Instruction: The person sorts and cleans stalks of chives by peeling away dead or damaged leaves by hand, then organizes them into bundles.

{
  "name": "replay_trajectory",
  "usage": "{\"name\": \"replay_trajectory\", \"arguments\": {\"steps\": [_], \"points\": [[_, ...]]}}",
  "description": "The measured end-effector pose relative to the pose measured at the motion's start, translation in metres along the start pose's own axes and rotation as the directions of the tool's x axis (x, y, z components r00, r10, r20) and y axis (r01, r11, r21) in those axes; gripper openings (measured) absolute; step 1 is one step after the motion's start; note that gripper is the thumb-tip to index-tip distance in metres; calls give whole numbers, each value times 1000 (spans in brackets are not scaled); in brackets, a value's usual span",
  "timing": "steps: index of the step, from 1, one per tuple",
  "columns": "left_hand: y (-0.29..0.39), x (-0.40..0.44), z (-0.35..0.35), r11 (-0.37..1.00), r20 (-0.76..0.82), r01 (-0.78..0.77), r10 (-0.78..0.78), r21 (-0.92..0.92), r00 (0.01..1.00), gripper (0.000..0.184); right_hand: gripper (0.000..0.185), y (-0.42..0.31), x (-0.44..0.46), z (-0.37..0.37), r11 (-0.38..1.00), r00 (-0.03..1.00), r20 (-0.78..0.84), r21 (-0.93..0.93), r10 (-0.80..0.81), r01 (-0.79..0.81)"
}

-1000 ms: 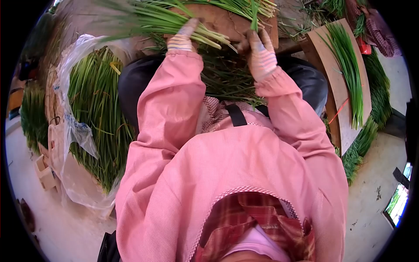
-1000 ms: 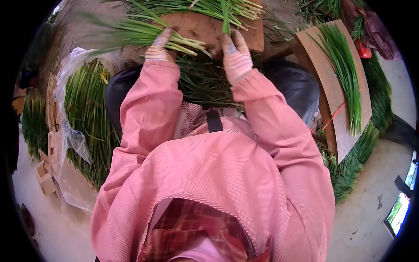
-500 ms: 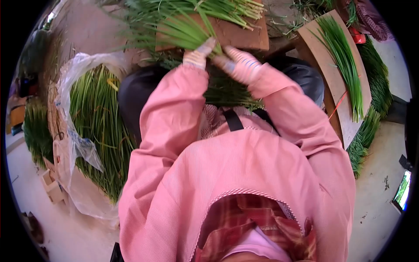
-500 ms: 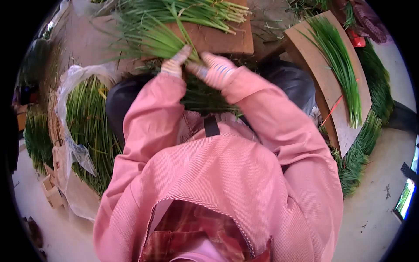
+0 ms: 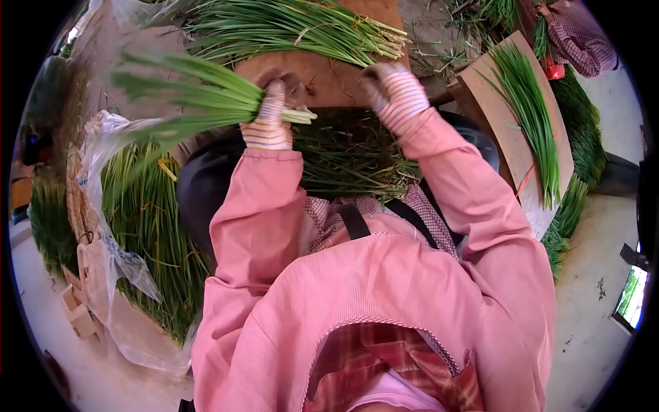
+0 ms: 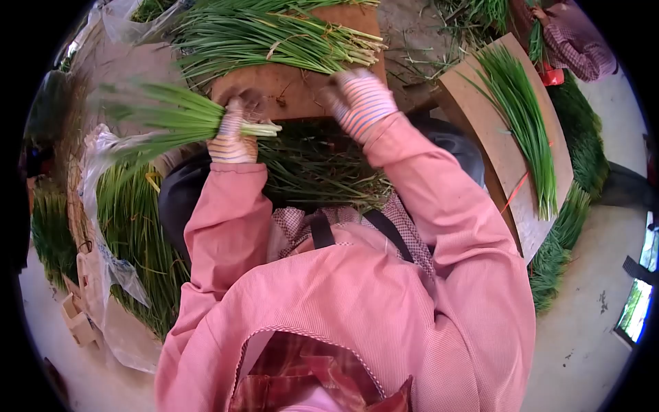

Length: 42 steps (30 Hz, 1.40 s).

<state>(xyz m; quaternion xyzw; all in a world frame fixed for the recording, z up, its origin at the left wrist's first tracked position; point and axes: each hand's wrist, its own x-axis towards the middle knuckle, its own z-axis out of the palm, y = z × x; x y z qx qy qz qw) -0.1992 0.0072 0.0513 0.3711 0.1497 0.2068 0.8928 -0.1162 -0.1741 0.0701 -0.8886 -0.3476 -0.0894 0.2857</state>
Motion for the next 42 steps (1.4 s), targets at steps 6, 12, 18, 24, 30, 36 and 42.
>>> {"name": "replay_trajectory", "arguments": {"steps": [6, 12, 18, 24, 30, 36, 42], "points": [[-1, -4, -2, 936, 119, 263, -240, -236, 963, 11, 24, 43, 1, 8, 907, 958, 148, -386, 244, -171], [5, -9, -9, 906, 70, 245, -235, -346, 969, 7, 25, 22, 16, -28, 802, 911, 42, 459, 409, -381], [0, -25, 4, 927, -280, 273, -342, -258, 897, 23, 29, 26, -16, -39, 480, 643, 478, 428, 598, -765], [-36, -48, -10, 850, 105, 484, -472, -211, 875, 29, 15, -28, -36, -32, 386, 800, 413, 717, 434, -580], [-15, -44, -4, 861, 72, 447, -443, -243, 894, 34, 11, -59, -58, 0, 653, 749, 657, 529, 90, -542], [15, -13, -5, 992, -182, -94, 107, 80, 977, 32, 17, 23, 6, 27, 939, 978, -13, 284, 209, -196], [10, -8, -3, 926, 39, 179, -176, -334, 984, 26, 25, 59, 39, 29, 960, 941, 200, -122, 274, -253]]}}
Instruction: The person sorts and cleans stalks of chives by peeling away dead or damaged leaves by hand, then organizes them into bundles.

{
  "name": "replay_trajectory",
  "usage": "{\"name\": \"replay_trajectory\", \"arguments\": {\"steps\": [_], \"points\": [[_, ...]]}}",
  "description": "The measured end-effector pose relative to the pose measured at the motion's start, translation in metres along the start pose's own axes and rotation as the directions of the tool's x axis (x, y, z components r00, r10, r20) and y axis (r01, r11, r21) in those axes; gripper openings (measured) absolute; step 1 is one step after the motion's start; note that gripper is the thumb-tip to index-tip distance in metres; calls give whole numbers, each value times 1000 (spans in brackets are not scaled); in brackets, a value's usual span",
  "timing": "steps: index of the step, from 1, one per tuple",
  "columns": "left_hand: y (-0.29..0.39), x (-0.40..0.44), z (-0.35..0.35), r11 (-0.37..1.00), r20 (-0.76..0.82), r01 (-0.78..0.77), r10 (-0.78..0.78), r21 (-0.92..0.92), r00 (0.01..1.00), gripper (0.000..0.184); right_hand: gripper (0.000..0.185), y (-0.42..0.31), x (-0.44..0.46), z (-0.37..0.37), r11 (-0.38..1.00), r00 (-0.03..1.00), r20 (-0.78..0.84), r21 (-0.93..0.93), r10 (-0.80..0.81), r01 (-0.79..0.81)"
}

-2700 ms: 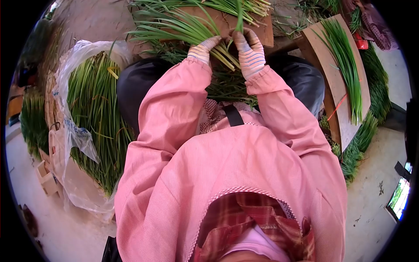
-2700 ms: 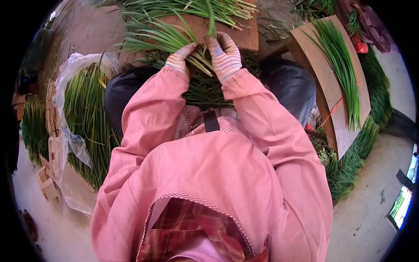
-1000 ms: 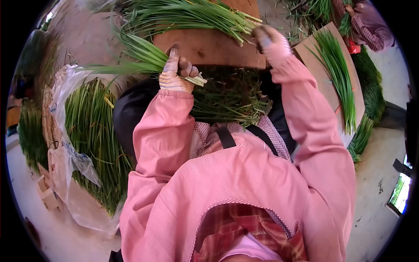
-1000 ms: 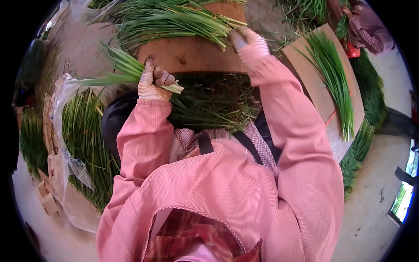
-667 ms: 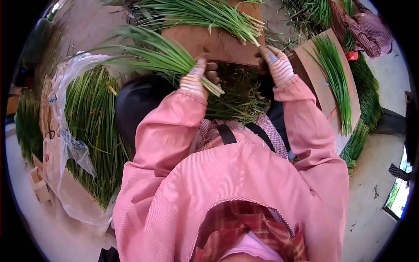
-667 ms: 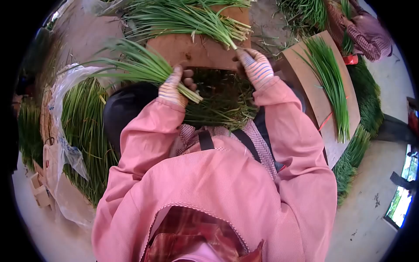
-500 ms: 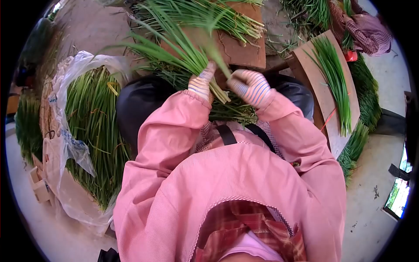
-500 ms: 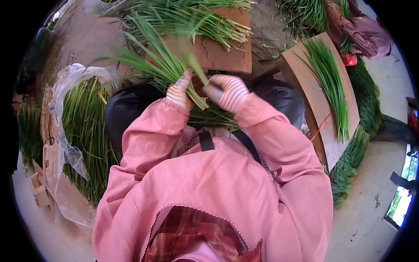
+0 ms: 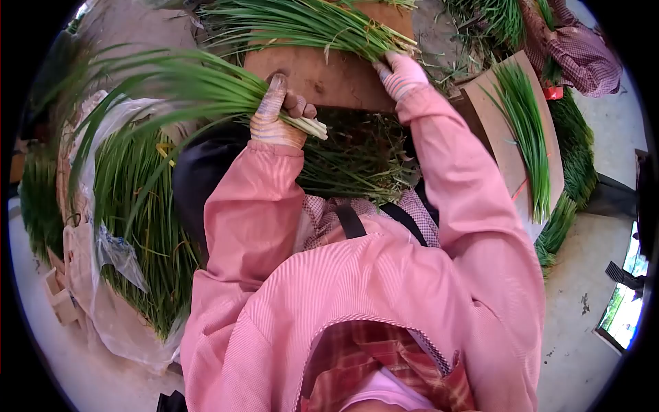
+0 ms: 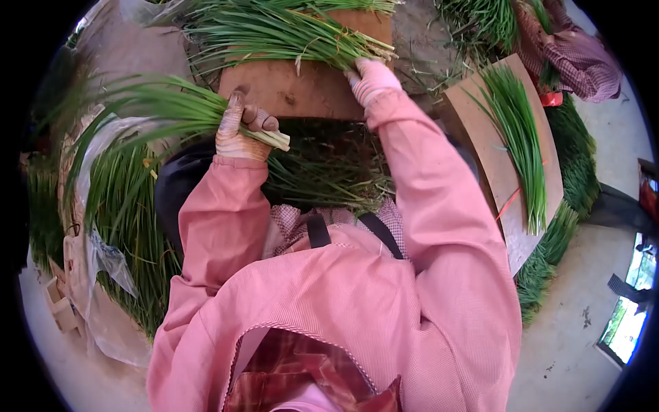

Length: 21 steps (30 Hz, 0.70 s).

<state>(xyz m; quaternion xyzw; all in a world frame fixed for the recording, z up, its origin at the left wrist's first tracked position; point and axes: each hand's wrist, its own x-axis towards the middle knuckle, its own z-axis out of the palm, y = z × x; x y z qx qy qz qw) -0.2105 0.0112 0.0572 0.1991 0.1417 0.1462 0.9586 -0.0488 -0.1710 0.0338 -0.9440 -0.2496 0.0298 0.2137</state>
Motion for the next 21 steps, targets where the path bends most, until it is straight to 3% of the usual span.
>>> {"name": "replay_trajectory", "arguments": {"steps": [1, 3, 5, 6, 7, 8, 9, 10, 13, 14, 17, 18, 21], "points": [[0, 1, -2, 990, 98, 100, -90, -96, 991, 21, 26, 4, 1, -5, 997, 997, -50, 49, -54, 56], [1, 3, -2, 984, 87, 111, -99, -141, 991, 14, 25, 0, 4, -28, 958, 997, -65, 285, 51, -30], [3, 1, -4, 992, 68, 68, -61, -108, 996, 12, 22, -35, -26, -61, 645, 966, -128, 762, 224, -49], [0, -1, -3, 998, 40, 41, -39, -57, 998, 12, 22, -34, -36, -62, 627, 957, -200, 779, 209, 26], [-2, -1, -1, 997, 37, 39, -37, -60, 999, 12, 22, -16, -43, -50, 567, 968, -155, 824, 199, 15], [-3, -3, 4, 998, -110, 60, -61, -16, 992, 12, 22, 4, -52, -35, 685, 964, 82, 689, 252, -237], [-4, -6, 11, 995, -247, 90, -79, 32, 966, 12, 22, 3, -61, -32, 755, 893, 292, 481, 341, -445], [-4, -11, 19, 992, -365, 85, -45, 96, 930, 11, 22, 2, -72, -35, 536, 810, 463, 609, 358, -585], [-11, -18, 7, 987, -379, 141, -100, 81, 920, 9, 19, -26, -94, -59, 182, 816, 535, 799, 220, -573], [-16, -22, 2, 986, -365, 156, -125, 58, 922, 9, 20, -27, -98, -50, 203, 833, 453, 826, 318, -526], [-32, -31, -4, 928, -463, 310, -187, 205, 867, 14, 20, -27, -116, -33, 266, 791, 528, 750, 310, -605], [-36, -33, -3, 890, -538, 374, -189, 259, 822, 18, 18, -42, -122, -44, 289, 768, 600, 712, 223, -640], [-41, -35, -10, 857, -517, 385, -170, 342, 839, 20, 17, -50, -134, -28, 314, 780, 623, 731, 58, -606]]}}
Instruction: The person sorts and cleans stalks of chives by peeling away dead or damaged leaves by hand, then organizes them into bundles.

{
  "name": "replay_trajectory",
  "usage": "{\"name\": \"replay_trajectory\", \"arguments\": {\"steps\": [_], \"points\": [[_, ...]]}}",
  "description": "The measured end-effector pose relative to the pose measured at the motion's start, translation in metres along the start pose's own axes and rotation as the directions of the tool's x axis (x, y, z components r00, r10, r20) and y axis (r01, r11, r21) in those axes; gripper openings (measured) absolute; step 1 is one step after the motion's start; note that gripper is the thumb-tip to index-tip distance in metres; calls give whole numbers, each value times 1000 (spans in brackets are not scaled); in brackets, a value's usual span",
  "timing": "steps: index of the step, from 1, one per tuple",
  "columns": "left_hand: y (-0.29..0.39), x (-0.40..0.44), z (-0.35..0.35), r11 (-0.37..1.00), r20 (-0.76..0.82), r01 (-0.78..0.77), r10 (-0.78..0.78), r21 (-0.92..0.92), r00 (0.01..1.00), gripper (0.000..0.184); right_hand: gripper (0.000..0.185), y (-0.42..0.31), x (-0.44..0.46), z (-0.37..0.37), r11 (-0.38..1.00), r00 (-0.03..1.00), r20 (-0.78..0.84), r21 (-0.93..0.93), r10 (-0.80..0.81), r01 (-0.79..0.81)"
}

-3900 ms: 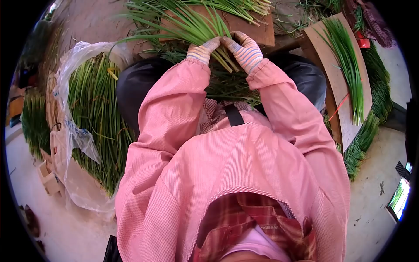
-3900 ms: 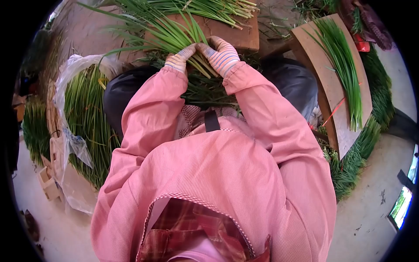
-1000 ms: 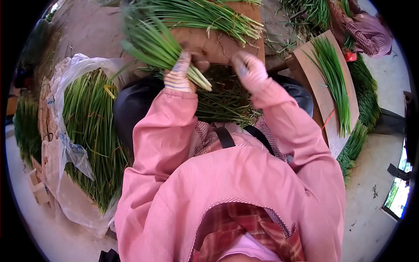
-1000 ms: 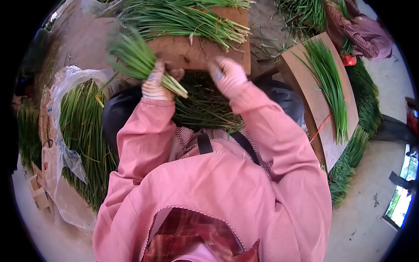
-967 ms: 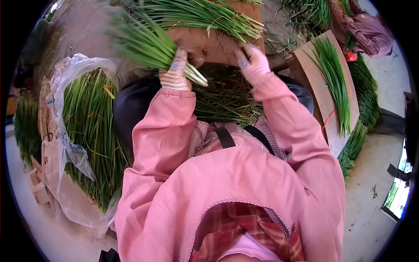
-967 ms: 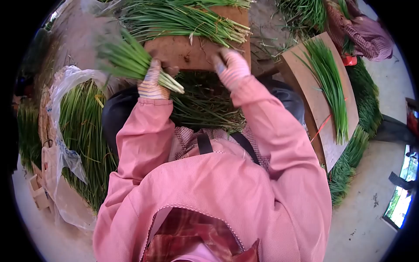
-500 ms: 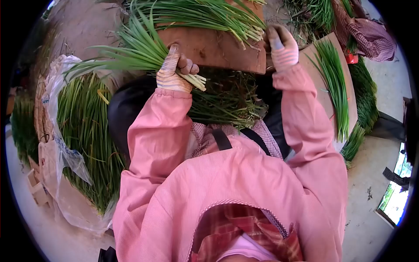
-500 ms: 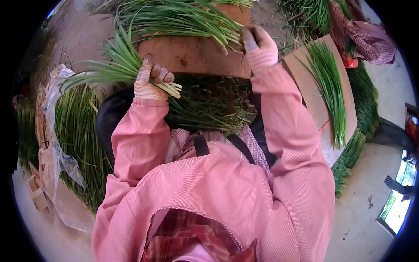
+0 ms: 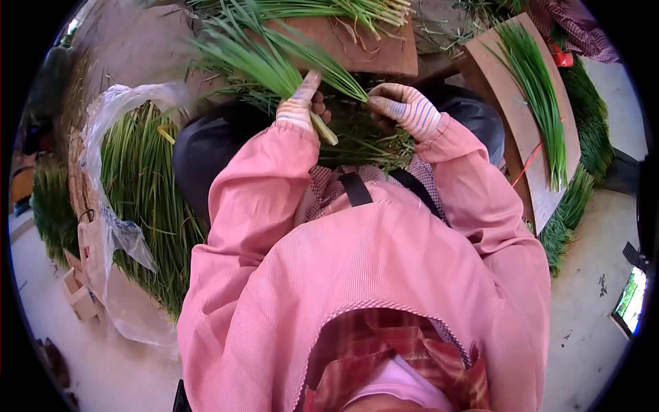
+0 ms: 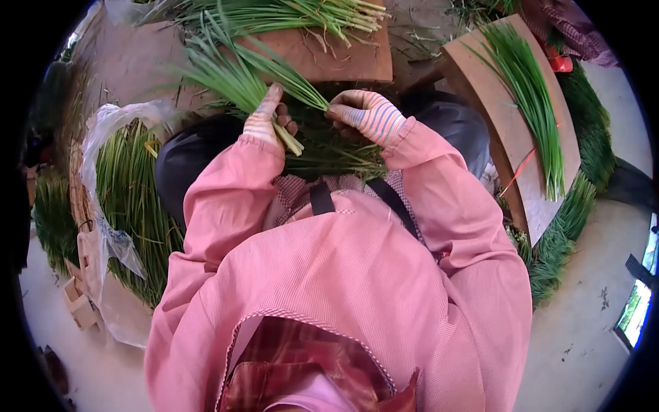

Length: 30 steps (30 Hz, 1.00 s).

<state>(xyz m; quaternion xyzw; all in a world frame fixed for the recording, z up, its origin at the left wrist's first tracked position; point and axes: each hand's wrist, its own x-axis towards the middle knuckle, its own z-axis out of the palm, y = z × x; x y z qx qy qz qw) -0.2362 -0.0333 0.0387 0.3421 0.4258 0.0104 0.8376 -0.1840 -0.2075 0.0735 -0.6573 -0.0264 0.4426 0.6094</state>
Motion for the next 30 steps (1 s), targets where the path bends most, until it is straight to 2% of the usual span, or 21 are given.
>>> {"name": "replay_trajectory", "arguments": {"steps": [2, 4, 5, 6, 8, 9, 13, 15, 16, 18, 20, 22, 23, 24, 25, 26, 28, 29, 30], "points": [[6, 8, -4, 1000, 48, 25, -25, 6, 999, 26, 17, 11, 4, 2, 1000, 1000, 18, 29, -1, 1], [11, 9, -3, 984, 183, 78, -107, 158, 977, 26, 19, 19, 7, 4, 993, 991, 118, -90, -65, 76], [9, 7, -3, 979, 196, 29, -70, 204, 978, 27, 19, 17, 8, 7, 992, 988, 148, -106, -47, 63], [8, 6, 0, 978, 192, 32, -73, 205, 979, 27, 19, 14, 9, 10, 993, 988, 150, -103, -43, 59], [6, 5, 6, 981, 78, 48, -64, 187, 995, 20, 19, 7, 11, 15, 991, 995, 93, -119, -44, 55], [4, 9, 3, 983, 120, 44, -66, 176, 991, 20, 20, 7, 15, 15, 993, 997, 64, -113, -30, 38], [10, 12, 2, 986, 79, 9, -22, 168, 997, 22, 19, 9, 24, 21, 998, 1000, 12, -63, -14, 15], [14, 12, 3, 989, 41, 30, -36, 143, 999, 22, 21, 13, 30, 22, 982, 997, -63, 189, 35, -23], [16, 12, 2, 991, 5, 54, -55, 121, 998, 23, 21, 14, 33, 23, 982, 997, -61, 185, 37, -25], [15, 13, 2, 998, 5, 10, -11, 66, 1000, 23, 23, 15, 38, 27, 939, 985, -162, 344, 50, 9], [18, 13, 1, 997, -47, -66, 68, 48, 997, 22, 21, 15, 43, 30, 932, 984, -174, 361, 35, 31], [24, 15, -2, 994, -35, -103, 105, 42, 994, 20, 18, 19, 53, 24, 996, 973, -220, 43, -64, 75], [28, 17, -5, 976, -4, -217, 218, 15, 976, 20, 26, 30, 62, 14, 937, 954, -179, -301, -240, 180], [32, 20, -8, 945, 24, -328, 328, -14, 944, 19, 26, 32, 57, 10, 936, 954, -178, -302, -241, 180], [36, 25, -11, 918, 54, -374, 384, -131, 922, 19, 32, 35, 51, 6, 789, 980, -92, -608, -177, 86], [43, 28, -14, 896, 65, -404, 421, -186, 905, 20, 38, 37, 44, 1, 535, 996, -33, -845, -85, 18], [53, 32, -23, 893, 247, -402, 444, -203, 861, 21, 46, 49, 29, -17, 348, 985, -13, -935, 170, -72], [55, 26, -18, 888, 245, -406, 451, -214, 858, 21, 46, 38, 18, -19, 358, 979, -49, -926, 198, -118], [54, 13, -12, 900, 289, -398, 434, -177, 853, 21, 43, 41, 18, -26, 559, 989, -60, -820, 136, -126]]}}
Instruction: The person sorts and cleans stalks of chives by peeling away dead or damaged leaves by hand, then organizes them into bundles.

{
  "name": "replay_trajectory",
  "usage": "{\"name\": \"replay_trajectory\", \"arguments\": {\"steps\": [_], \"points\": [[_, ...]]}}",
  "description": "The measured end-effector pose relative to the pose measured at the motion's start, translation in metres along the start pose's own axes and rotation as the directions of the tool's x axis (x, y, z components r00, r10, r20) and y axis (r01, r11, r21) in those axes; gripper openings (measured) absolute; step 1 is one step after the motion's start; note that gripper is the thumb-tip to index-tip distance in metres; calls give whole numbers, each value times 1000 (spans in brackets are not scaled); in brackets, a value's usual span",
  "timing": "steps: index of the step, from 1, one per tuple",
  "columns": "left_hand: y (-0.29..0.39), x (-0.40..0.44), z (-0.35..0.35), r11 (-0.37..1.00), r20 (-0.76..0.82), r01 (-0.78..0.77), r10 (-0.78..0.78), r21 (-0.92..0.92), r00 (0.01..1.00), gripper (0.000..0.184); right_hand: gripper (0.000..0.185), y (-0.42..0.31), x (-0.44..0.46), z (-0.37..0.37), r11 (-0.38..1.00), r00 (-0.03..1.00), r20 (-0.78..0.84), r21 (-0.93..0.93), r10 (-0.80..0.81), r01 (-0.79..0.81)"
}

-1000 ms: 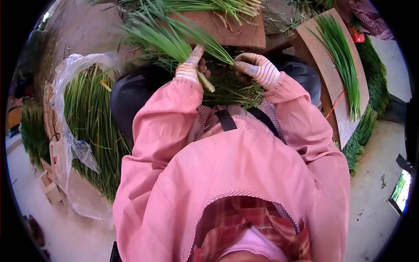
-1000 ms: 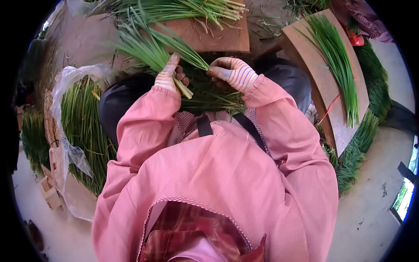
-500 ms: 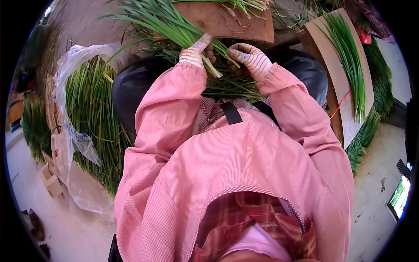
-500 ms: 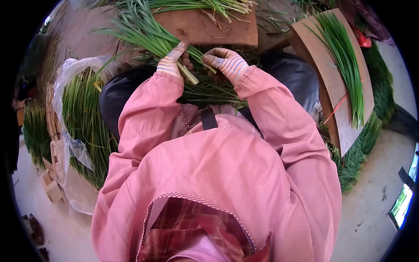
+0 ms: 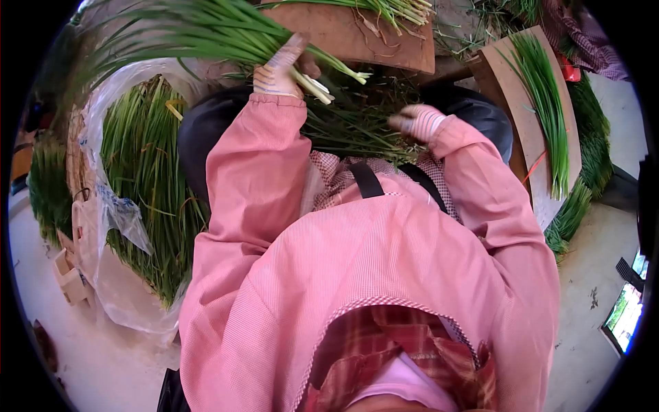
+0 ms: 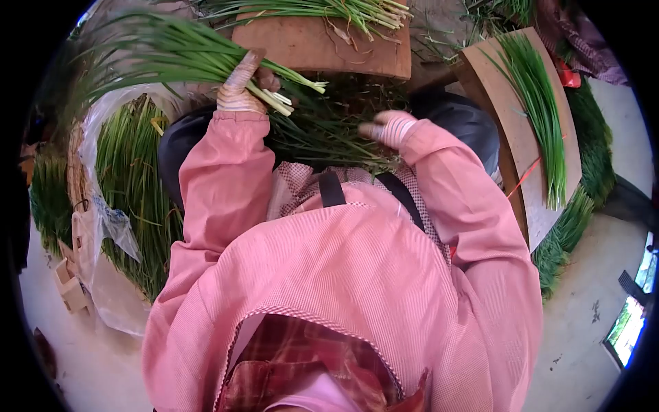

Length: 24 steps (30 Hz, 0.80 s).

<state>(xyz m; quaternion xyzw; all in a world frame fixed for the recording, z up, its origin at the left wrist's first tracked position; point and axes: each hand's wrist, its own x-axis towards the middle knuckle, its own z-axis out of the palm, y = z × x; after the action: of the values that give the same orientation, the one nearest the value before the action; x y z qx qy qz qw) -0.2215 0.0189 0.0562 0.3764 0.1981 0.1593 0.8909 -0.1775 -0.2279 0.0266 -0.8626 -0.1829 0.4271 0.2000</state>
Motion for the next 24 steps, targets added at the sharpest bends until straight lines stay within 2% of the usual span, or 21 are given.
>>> {"name": "replay_trajectory", "arguments": {"steps": [1, 2, 3, 4, 5, 6, 7, 9, 11, 12, 13, 14, 15, 16, 18, 19, 20, 21, 22, 24], "points": [[-1, -8, 6, 999, 42, 31, -32, 39, 999, 20, 43, 7, -1, 0, 1000, 1000, 6, 0, 9, -9], [-5, -9, 7, 996, 79, 58, -63, 67, 995, 20, 41, -6, -8, -7, 947, 996, 51, 317, -79, 59], [-8, -10, 10, 993, 80, 71, -78, 90, 994, 20, 39, -23, -14, -17, 790, 982, 53, 603, -180, 112], [-9, -10, 12, 990, 82, 80, -90, 116, 993, 20, 37, -40, -17, -25, 547, 960, 17, 825, -281, 145], [-11, -8, 13, 989, 92, 79, -91, 123, 992, 20, 36, -59, -23, -21, 594, 946, -138, 749, -295, 294], [-14, -8, 11, 987, 42, 146, -149, 68, 988, 20, 28, -72, -22, -17, 622, 920, -206, 685, -333, 379], [-16, -8, 8, 978, -8, 208, -207, 9, 978, 19, 24, -73, -16, -11, 647, 909, -246, 640, -338, 414], [-18, -8, 4, 977, -57, 210, -207, 44, 977, 19, 14, -72, -5, 0, 711, 898, -320, 551, -302, 436], [-18, -7, 5, 958, -172, 242, -215, 156, 961, 19, 14, -70, -2, 0, 820, 847, -364, 284, -388, 497], [-17, -4, 3, 958, -170, 241, -214, 156, 962, 19, 14, -71, -5, 0, 836, 802, -382, 119, -459, 535], [-14, -1, -2, 974, -193, 222, -209, 48, 959, 19, 18, -69, -12, -1, 882, 833, -314, -25, -455, 471], [-11, 4, -5, 979, -214, 196, -205, -59, 955, 19, 24, -56, -12, 1, 851, 858, -163, -310, -487, 424], [-5, 4, -3, 993, -265, 103, -114, -56, 957, 18, 28, -41, -16, 3, 893, 932, 3, -286, -363, 349], [2, 1, -2, 997, -163, 67, -72, -32, 984, 19, 32, -27, -21, 2, 923, 960, 168, -282, -223, 264], [-1, 2, -6, 987, 114, 155, -158, 34, 981, 20, 38, -15, -29, -9, 994, 994, -5, 9, -109, 109], [-8, 0, -4, 982, 114, 157, -169, 108, 979, 22, 44, -5, -14, -9, 968, 971, -144, 135, -190, 210], [-14, -4, 3, 986, 118, 120, -134, 117, 984, 22, 39, -14, -13, -16, 876, 916, -254, 298, -309, 378], [-18, -6, 6, 983, 143, 140, -157, 120, 977, 22, 35, -22, -7, -19, 798, 978, -18, 574, -208, 180], [-21, -4, 8, 981, 175, 148, -169, 126, 970, 22, 31, -34, 1, -23, 654, 957, 231, 754, -173, -64], [-24, -1, 9, 976, 267, 149, -187, 156, 945, 24, 23, -69, -14, -13, 559, 968, 21, 819, -249, 126]]}}
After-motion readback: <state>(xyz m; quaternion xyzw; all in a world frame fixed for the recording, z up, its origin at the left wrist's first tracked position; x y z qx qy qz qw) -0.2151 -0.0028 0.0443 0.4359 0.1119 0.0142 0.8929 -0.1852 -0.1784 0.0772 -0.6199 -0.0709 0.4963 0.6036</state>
